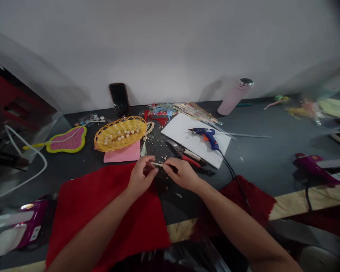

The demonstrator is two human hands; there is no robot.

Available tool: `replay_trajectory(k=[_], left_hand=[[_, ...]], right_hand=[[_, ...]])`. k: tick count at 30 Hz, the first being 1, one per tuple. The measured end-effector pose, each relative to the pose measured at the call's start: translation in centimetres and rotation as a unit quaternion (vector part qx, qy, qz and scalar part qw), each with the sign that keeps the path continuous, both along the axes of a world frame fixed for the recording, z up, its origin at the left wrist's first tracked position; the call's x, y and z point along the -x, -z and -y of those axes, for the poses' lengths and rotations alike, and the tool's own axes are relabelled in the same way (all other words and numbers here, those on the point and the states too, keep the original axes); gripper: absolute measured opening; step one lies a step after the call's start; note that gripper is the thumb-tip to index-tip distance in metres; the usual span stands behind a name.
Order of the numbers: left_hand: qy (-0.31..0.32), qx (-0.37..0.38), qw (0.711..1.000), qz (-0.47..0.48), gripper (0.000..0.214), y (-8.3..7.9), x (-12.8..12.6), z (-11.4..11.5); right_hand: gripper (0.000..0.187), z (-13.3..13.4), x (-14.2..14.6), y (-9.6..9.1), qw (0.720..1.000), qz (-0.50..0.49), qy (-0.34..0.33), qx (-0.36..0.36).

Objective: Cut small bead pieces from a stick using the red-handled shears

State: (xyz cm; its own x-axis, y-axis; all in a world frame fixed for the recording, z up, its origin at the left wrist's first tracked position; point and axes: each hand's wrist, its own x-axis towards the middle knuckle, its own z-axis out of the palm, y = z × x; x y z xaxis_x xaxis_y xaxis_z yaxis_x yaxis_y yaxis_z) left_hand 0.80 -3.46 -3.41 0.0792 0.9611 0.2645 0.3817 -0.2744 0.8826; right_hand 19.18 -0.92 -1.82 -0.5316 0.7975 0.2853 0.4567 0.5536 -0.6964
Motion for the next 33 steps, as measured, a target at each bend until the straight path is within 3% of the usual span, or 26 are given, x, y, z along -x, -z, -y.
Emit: replay_trajectory(k=[8,17,33], left_hand=[[0.056,-0.063,0.993,-0.084,0.016,-0.03,0.46,0.0],[0.044,-0.046,0.992,-0.112,0.016,-0.04,0.45,0.2],[0.037,-0.07,0.958,-0.274,0.018,0.04,0.44,0.51]], right_hand=[[0.01,0.19,0.09,0.09,0.999,-0.021,-0.024,0.012],[0.016,0.09,-0.01,0.02,0.999,0.037,-0.038,0.006],[0.021,0.49,0.22,0.32,0.989,0.135,-0.03,-0.057]])
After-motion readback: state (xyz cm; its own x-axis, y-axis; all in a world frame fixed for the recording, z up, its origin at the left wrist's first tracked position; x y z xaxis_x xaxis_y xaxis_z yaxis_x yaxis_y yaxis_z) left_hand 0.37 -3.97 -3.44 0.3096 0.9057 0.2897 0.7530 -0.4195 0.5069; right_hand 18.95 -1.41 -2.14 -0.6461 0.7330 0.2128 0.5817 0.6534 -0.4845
